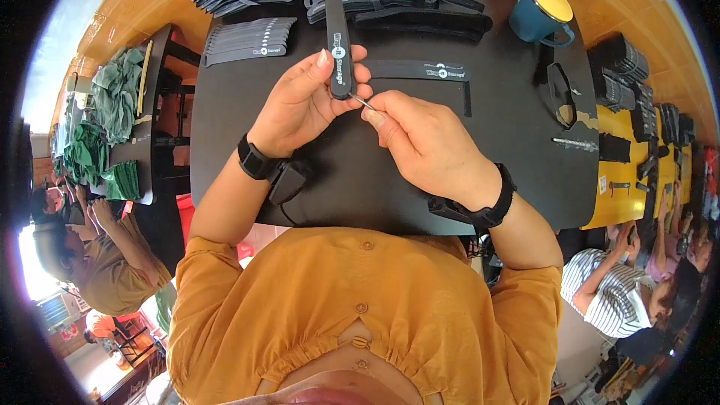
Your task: Attaching plastic components to leather straps using a small hand tool.
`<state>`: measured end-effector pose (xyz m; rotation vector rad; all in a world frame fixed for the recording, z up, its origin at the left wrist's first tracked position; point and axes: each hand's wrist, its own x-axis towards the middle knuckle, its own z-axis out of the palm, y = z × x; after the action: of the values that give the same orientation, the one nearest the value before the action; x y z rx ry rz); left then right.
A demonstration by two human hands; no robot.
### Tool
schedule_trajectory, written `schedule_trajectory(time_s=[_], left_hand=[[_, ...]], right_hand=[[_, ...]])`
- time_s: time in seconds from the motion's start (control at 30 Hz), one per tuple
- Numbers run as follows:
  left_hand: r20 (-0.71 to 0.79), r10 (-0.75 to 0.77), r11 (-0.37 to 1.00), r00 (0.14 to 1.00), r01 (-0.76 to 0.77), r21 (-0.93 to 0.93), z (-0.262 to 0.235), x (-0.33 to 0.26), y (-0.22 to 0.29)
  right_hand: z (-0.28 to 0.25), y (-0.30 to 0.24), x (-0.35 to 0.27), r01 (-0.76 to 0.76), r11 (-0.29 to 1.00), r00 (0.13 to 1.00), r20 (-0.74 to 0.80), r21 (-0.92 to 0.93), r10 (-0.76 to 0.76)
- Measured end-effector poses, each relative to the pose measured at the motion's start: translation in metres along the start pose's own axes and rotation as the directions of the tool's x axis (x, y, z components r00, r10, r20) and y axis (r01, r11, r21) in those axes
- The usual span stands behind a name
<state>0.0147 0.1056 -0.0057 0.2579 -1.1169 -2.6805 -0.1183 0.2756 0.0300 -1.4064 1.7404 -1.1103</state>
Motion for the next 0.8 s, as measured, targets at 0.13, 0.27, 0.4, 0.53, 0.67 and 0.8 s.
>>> schedule_trajectory(time_s=[0.13, 0.27, 0.4, 0.53, 0.67, 0.8], left_hand=[[-0.002, -0.003, 1.000, 1.000, 0.003, 0.001, 0.003, -0.001, -0.001], [-0.049, -0.007, 0.999, 0.999, 0.005, -0.038, 0.008, -0.003, -0.004], [-0.068, -0.028, 0.996, 0.997, 0.022, -0.087, 0.012, -0.004, -0.005], [-0.046, -0.009, 0.998, 0.999, 0.006, -0.067, 0.011, -0.005, -0.006], [-0.044, 0.011, 0.998, 0.999, -0.013, -0.059, 0.011, -0.006, -0.010], [-0.093, 0.049, 0.996, 0.994, -0.056, -0.074, 0.013, -0.004, -0.020]], right_hand=[[0.005, 0.009, -0.002, 0.174, 0.974, 0.974, -0.122, -0.146, -0.192], [0.007, 0.010, -0.003, 0.221, 0.955, 0.956, -0.149, -0.199, -0.252], [0.007, 0.009, -0.004, 0.278, 0.923, 0.933, -0.156, -0.265, -0.325], [0.007, 0.007, -0.005, 0.282, 0.921, 0.932, -0.152, -0.269, -0.330], [0.008, 0.007, -0.006, 0.288, 0.923, 0.930, -0.155, -0.256, -0.334], [0.006, 0.004, -0.006, 0.239, 0.933, 0.948, -0.142, -0.269, -0.284]])
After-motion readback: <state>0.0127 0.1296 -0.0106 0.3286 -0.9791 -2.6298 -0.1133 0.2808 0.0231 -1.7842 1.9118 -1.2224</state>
